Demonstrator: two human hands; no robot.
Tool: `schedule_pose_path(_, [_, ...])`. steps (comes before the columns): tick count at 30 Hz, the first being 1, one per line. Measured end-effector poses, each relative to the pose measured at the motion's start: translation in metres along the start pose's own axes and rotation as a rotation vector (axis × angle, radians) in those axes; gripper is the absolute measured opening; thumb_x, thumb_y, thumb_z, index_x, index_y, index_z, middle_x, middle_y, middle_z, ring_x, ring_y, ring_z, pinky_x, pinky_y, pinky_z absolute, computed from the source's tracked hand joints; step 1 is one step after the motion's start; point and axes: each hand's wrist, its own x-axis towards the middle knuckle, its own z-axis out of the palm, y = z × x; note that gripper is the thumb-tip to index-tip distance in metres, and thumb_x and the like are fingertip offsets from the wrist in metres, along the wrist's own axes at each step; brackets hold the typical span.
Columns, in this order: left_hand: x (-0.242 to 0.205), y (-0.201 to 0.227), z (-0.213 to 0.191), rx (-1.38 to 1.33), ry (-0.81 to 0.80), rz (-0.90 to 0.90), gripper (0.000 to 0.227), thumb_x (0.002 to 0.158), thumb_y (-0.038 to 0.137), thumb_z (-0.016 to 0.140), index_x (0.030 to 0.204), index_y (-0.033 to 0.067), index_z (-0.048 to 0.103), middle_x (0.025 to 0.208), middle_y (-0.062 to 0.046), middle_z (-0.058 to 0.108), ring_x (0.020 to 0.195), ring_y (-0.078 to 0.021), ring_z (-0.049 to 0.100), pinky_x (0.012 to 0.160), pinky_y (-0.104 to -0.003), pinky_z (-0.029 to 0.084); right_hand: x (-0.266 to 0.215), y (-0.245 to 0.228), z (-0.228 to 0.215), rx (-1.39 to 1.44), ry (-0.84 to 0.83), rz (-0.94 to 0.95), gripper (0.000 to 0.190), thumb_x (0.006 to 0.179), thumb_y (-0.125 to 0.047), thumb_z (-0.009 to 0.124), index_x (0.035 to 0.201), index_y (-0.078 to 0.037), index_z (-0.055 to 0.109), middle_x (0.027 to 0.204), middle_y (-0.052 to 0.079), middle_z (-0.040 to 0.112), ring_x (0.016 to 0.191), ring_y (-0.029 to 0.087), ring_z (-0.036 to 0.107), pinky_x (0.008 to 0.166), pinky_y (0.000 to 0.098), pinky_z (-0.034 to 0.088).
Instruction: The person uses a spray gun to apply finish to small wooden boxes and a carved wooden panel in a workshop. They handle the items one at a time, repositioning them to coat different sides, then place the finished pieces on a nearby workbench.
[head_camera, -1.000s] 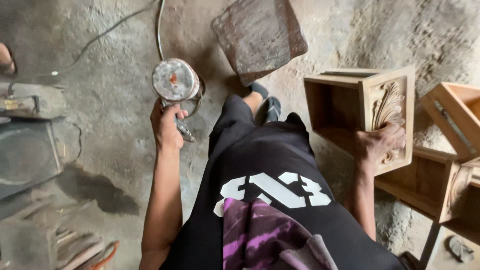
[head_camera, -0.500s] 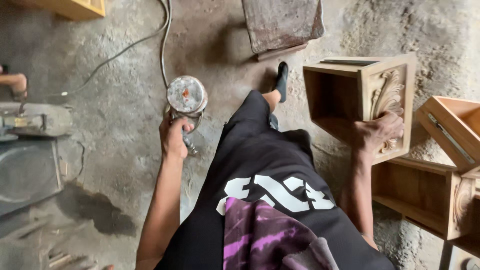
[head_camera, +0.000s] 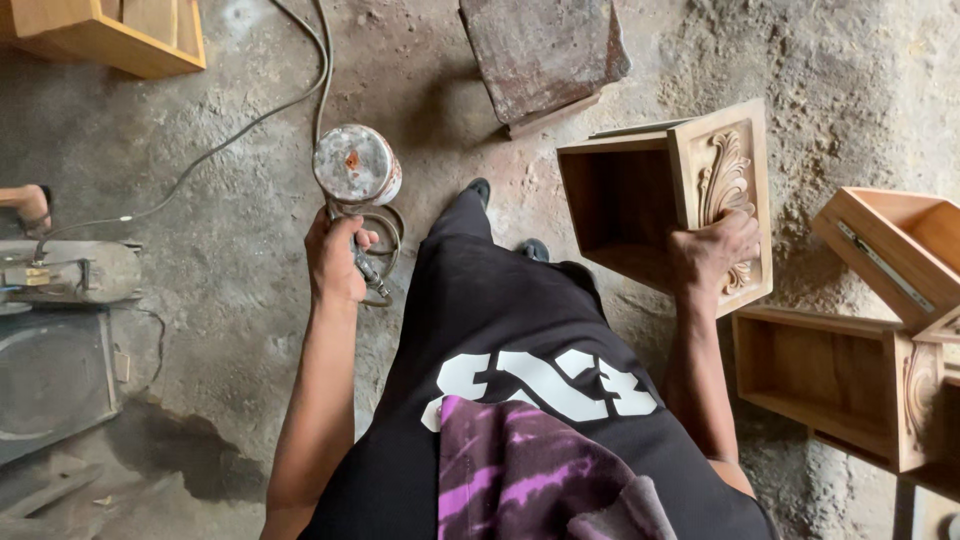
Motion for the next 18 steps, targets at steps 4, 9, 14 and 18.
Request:
schedule_pose_path(4, [0.002, 0.001, -0.003, -0.024, 0.036, 0.037, 0.013, 0.087, 0.005, 0.066, 0.099, 0.0044, 0.064, 0.081, -0.003, 0.063, 0.066, -0.0139, 0.058, 0.07, -0.033, 0.053, 0.025, -0.047, -0.005, 0.022, -0.076, -0.072, 0.045, 0.062, 0.003, 0.061, 0.104, -0.004, 0.045, 0.111, 0.018, 0.047, 0.111, 0.036, 0.047, 0.109, 0.0591, 0.03])
schedule_pose_path(9, [0.019, 0.0, -0.017, -0.11, 0.092, -0.036, 0.012, 0.084, 0.004, 0.064, 0.096, 0.0062, 0.066, 0.081, -0.001, 0.064, 0.064, -0.0129, 0.056, 0.068, -0.032, 0.053, 0.073, -0.12, 0.01, 0.025, -0.084, -0.172, 0.041, 0.063, 0.003, 0.059, 0.101, -0.003, 0.045, 0.109, 0.019, 0.047, 0.11, 0.037, 0.045, 0.109, 0.054, 0.027])
schedule_pose_path(14, [0.059, -0.015, -0.042, -0.251, 0.149, -0.071, 0.008, 0.085, 0.002, 0.066, 0.091, 0.0059, 0.063, 0.081, -0.003, 0.062, 0.064, -0.0148, 0.056, 0.07, -0.036, 0.057, 0.13, -0.187, 0.045, 0.037, -0.155, -0.195, 0.041, 0.065, 0.006, 0.05, 0.104, -0.005, 0.042, 0.109, 0.02, 0.046, 0.111, 0.034, 0.044, 0.11, 0.0522, 0.03])
schedule_pose_path(18, [0.119, -0.019, -0.064, -0.239, 0.214, -0.112, 0.01, 0.085, 0.002, 0.066, 0.093, 0.0074, 0.062, 0.079, -0.003, 0.06, 0.063, -0.0156, 0.056, 0.069, -0.038, 0.057, 0.182, -0.239, 0.097, 0.01, -0.094, -0.238, 0.048, 0.062, 0.01, 0.046, 0.107, -0.007, 0.043, 0.113, 0.02, 0.045, 0.113, 0.033, 0.044, 0.111, 0.0526, 0.03])
